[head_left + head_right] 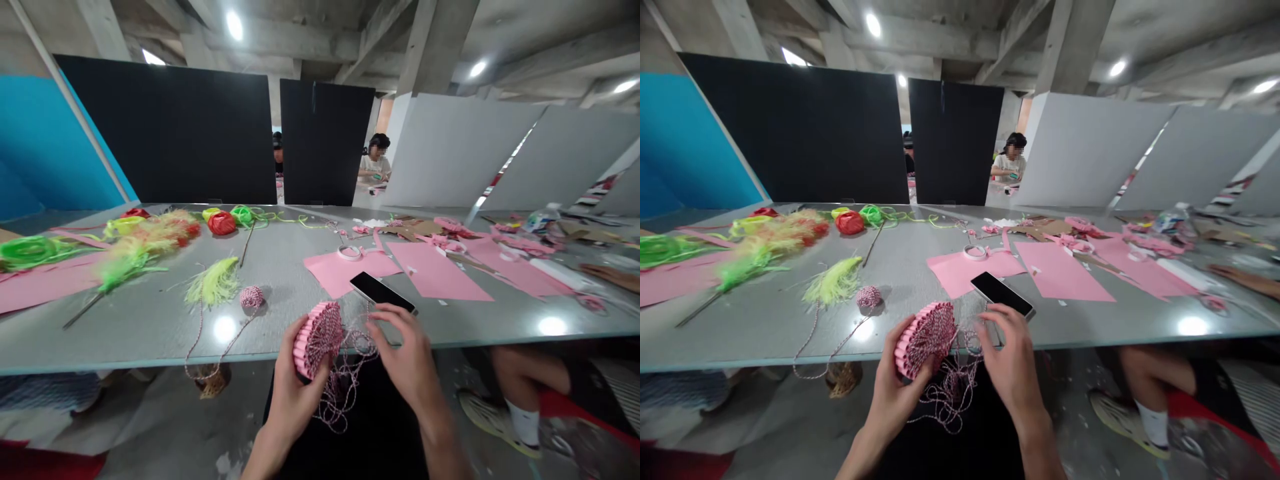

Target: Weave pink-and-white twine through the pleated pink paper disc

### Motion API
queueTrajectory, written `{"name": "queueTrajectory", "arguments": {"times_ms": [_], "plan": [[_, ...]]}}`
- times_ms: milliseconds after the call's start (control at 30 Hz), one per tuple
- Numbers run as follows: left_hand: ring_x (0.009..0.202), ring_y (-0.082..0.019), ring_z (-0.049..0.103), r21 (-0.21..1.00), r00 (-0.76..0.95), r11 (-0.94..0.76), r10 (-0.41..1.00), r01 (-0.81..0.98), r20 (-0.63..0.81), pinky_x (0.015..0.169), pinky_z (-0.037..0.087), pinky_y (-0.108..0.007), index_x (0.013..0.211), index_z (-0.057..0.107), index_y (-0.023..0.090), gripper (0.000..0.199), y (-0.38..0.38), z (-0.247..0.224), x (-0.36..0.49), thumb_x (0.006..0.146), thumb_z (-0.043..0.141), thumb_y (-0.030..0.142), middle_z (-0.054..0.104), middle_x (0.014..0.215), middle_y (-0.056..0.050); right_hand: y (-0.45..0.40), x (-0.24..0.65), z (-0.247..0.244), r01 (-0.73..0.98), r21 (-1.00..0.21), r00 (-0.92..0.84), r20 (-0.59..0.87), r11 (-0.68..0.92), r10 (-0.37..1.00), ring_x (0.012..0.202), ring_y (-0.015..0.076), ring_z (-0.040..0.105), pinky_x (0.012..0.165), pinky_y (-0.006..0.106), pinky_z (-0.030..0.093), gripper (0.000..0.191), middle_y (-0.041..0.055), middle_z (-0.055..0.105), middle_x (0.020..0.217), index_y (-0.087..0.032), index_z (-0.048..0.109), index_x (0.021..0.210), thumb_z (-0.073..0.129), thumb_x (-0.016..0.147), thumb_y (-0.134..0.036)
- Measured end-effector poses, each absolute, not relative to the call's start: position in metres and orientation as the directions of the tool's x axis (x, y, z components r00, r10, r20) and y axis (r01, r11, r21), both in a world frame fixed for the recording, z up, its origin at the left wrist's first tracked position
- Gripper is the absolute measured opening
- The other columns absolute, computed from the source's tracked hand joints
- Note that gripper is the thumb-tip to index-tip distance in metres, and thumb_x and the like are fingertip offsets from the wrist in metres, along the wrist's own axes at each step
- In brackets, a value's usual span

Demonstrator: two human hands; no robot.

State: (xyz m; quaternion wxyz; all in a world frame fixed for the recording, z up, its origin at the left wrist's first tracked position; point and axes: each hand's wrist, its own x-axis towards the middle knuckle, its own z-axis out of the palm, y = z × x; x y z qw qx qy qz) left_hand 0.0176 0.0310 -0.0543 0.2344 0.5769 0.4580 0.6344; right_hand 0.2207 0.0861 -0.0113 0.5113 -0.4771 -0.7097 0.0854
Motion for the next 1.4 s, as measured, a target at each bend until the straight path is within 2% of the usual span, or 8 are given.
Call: {"name": "queueTrajectory", "arguments": {"times_ms": [133, 367, 500, 600, 833, 1000, 1233, 1400], "plan": [[0.134, -0.032, 0.067, 0.857, -0.206, -0.484, 0.833, 0.178, 0.513, 0.114, 0.055, -0.055, 0.154, 0.047, 0.031, 0.061, 0.029, -0.056, 0.015, 0.098, 0.072, 0.031, 0.063, 0.15, -0.012, 0.061, 0.177, 0.004, 0.404, -0.601, -0.296, 0.628, 0.69, 0.72, 0.132, 0.0293, 0.064, 0.114, 0.05, 0.054, 0.007, 0.0093, 0.07, 0.133, -0.027, 0.077, 0.105, 0.072, 0.099, -0.026], [0.129, -0.032, 0.069, 0.863, -0.238, -0.439, 0.836, 0.252, 0.494, 0.112, 0.057, -0.056, 0.149, 0.05, 0.03, 0.057, 0.031, -0.053, 0.016, 0.097, 0.072, 0.032, 0.066, 0.144, -0.011, 0.087, 0.218, -0.009, 0.61, -0.592, 0.009, 0.67, 0.526, 0.743, 0.111, 0.036, 0.07, 0.104, 0.063, 0.055, 0.017, 0.0141, 0.075, 0.112, -0.023, 0.077, 0.092, 0.069, 0.1, -0.036], [0.132, -0.032, 0.068, 0.853, -0.212, -0.478, 0.829, 0.209, 0.517, 0.113, 0.056, -0.055, 0.152, 0.048, 0.029, 0.058, 0.03, -0.054, 0.019, 0.098, 0.071, 0.031, 0.064, 0.148, -0.013, 0.066, 0.192, 0.0, 0.495, -0.615, -0.159, 0.63, 0.613, 0.76, 0.125, 0.033, 0.067, 0.11, 0.056, 0.055, 0.011, 0.0115, 0.072, 0.129, -0.026, 0.077, 0.107, 0.074, 0.098, -0.032], [0.135, -0.032, 0.066, 0.848, -0.191, -0.498, 0.828, 0.183, 0.527, 0.114, 0.056, -0.054, 0.154, 0.047, 0.03, 0.061, 0.029, -0.056, 0.019, 0.098, 0.072, 0.03, 0.062, 0.151, -0.014, 0.052, 0.174, 0.005, 0.407, -0.591, -0.273, 0.648, 0.696, 0.711, 0.129, 0.0293, 0.066, 0.112, 0.049, 0.056, 0.008, 0.0089, 0.071, 0.131, -0.027, 0.076, 0.099, 0.07, 0.1, -0.022], [0.131, -0.032, 0.068, 0.845, -0.224, -0.464, 0.823, 0.264, 0.522, 0.113, 0.055, -0.056, 0.15, 0.05, 0.031, 0.056, 0.031, -0.053, 0.02, 0.099, 0.072, 0.032, 0.065, 0.144, -0.011, 0.081, 0.216, -0.004, 0.613, -0.603, 0.048, 0.673, 0.511, 0.738, 0.113, 0.0357, 0.069, 0.104, 0.063, 0.054, 0.015, 0.0139, 0.075, 0.115, -0.024, 0.076, 0.094, 0.07, 0.1, -0.036], [0.132, -0.031, 0.068, 0.848, -0.199, -0.499, 0.826, 0.178, 0.527, 0.111, 0.057, -0.051, 0.153, 0.048, 0.031, 0.059, 0.03, -0.054, 0.019, 0.098, 0.073, 0.031, 0.064, 0.148, -0.011, 0.059, 0.178, 0.006, 0.435, -0.591, -0.264, 0.638, 0.679, 0.724, 0.132, 0.03, 0.063, 0.114, 0.052, 0.053, 0.007, 0.01, 0.069, 0.135, -0.027, 0.076, 0.104, 0.074, 0.098, -0.024], [0.13, -0.033, 0.068, 0.852, -0.211, -0.455, 0.834, 0.259, 0.509, 0.112, 0.055, -0.057, 0.15, 0.049, 0.029, 0.057, 0.03, -0.053, 0.018, 0.098, 0.072, 0.031, 0.065, 0.144, -0.013, 0.081, 0.207, 0.0, 0.609, -0.588, 0.032, 0.688, 0.532, 0.725, 0.114, 0.0357, 0.068, 0.104, 0.063, 0.054, 0.014, 0.0143, 0.073, 0.115, -0.023, 0.076, 0.093, 0.07, 0.1, -0.034], [0.132, -0.032, 0.067, 0.843, -0.192, -0.501, 0.823, 0.197, 0.534, 0.112, 0.056, -0.054, 0.152, 0.047, 0.029, 0.059, 0.03, -0.053, 0.018, 0.099, 0.072, 0.031, 0.063, 0.148, -0.014, 0.062, 0.177, 0.008, 0.469, -0.567, -0.22, 0.667, 0.677, 0.712, 0.129, 0.0316, 0.064, 0.111, 0.054, 0.056, 0.006, 0.0099, 0.07, 0.132, -0.028, 0.078, 0.1, 0.075, 0.097, -0.024]]}}
